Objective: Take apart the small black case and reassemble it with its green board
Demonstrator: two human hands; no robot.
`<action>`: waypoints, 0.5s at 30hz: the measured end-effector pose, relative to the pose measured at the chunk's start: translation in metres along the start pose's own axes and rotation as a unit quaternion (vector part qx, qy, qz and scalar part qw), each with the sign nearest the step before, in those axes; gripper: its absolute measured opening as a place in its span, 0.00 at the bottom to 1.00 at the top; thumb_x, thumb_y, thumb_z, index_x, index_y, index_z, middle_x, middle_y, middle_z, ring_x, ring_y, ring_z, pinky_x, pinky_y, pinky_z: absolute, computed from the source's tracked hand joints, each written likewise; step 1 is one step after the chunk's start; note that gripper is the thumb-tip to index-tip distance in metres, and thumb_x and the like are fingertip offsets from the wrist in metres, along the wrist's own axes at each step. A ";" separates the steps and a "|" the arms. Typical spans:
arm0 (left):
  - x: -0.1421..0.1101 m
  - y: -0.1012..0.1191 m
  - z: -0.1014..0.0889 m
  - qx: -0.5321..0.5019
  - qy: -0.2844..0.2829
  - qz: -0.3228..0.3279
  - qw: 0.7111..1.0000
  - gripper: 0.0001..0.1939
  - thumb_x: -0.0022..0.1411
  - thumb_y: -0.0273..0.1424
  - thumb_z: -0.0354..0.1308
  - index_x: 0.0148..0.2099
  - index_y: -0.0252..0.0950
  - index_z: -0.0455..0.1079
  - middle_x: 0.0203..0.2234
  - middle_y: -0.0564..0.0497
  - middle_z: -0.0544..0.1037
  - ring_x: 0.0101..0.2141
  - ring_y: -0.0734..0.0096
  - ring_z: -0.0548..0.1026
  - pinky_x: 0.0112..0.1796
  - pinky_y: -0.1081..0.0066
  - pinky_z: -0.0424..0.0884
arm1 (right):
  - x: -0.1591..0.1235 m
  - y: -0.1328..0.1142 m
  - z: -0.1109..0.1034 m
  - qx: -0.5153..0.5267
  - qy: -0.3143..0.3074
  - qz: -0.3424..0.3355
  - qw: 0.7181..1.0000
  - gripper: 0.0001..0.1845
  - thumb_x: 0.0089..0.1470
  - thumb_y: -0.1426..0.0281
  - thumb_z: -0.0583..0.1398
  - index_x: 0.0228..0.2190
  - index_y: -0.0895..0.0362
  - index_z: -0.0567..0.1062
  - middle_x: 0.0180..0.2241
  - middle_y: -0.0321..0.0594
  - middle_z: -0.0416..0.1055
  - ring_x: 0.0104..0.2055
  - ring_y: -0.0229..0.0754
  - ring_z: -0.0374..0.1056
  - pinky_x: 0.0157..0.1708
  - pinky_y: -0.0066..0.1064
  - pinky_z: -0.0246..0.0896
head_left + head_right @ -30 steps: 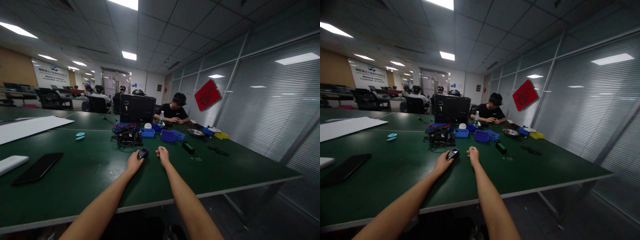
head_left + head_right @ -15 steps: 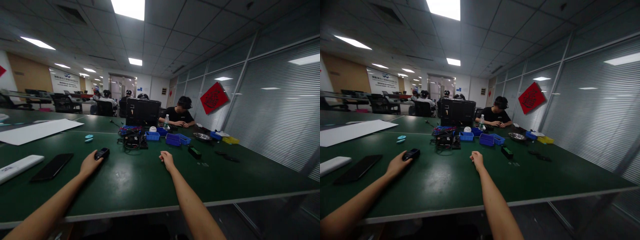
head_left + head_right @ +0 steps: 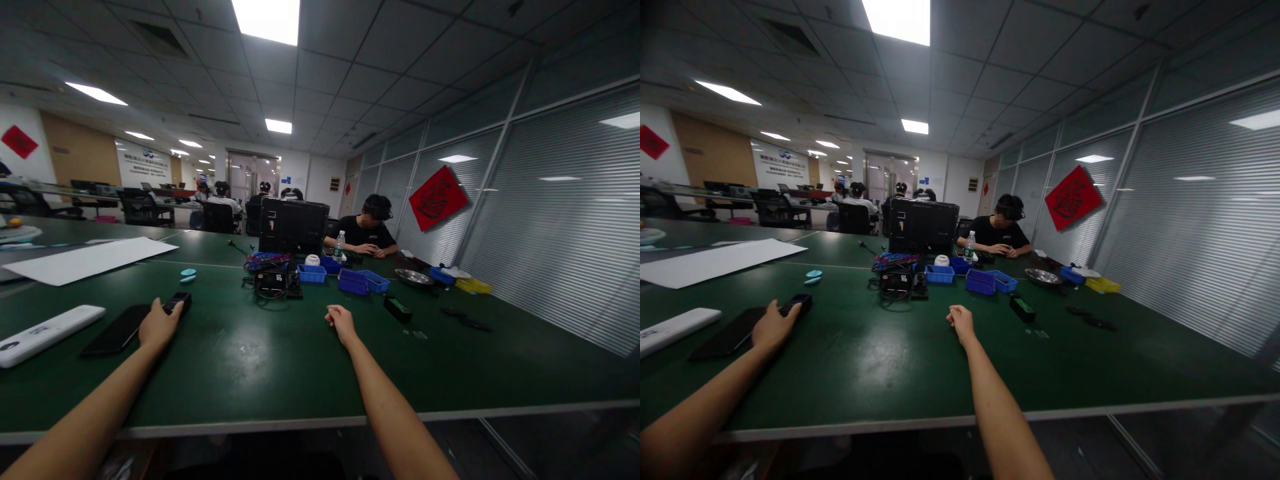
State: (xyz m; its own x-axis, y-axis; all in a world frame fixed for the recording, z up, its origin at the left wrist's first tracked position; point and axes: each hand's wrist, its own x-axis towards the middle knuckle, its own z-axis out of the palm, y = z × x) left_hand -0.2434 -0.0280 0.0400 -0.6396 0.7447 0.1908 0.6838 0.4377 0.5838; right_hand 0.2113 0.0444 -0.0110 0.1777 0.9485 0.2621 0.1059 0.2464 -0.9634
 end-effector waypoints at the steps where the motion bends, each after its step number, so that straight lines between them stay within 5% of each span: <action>1: -0.001 0.001 0.001 0.000 -0.003 0.011 1.000 0.37 0.56 0.50 0.40 0.58 0.26 0.53 0.48 0.33 0.68 0.46 0.47 0.68 0.39 0.59 0.65 | 0.000 0.000 0.000 -0.001 -0.001 -0.001 1.000 0.15 0.39 0.66 0.56 0.30 0.62 0.71 0.17 0.36 0.68 0.18 0.34 0.60 0.16 0.23 0.52; 4: -0.006 0.008 0.007 0.000 -0.022 0.037 0.999 0.33 0.56 0.49 0.40 0.53 0.29 0.61 0.44 0.35 0.71 0.43 0.49 0.70 0.38 0.60 0.66 | 0.001 0.002 0.000 -0.003 -0.004 -0.003 1.000 0.15 0.39 0.66 0.56 0.30 0.62 0.71 0.18 0.36 0.68 0.18 0.33 0.60 0.16 0.23 0.53; 15: -0.073 0.081 0.057 -0.034 -0.086 0.145 0.985 0.29 0.56 0.45 0.44 0.54 0.30 0.60 0.45 0.38 0.72 0.44 0.55 0.70 0.40 0.65 0.65 | 0.000 -0.001 0.001 -0.016 -0.003 -0.012 1.000 0.13 0.40 0.65 0.55 0.27 0.62 0.71 0.16 0.36 0.67 0.17 0.33 0.60 0.16 0.23 0.51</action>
State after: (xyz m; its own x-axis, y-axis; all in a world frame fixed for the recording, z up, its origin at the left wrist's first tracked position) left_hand -0.1212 -0.0180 0.0287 -0.3487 0.9101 0.2239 0.7997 0.1644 0.5774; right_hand 0.2104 0.0442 -0.0103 0.1683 0.9440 0.2837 0.1418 0.2617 -0.9547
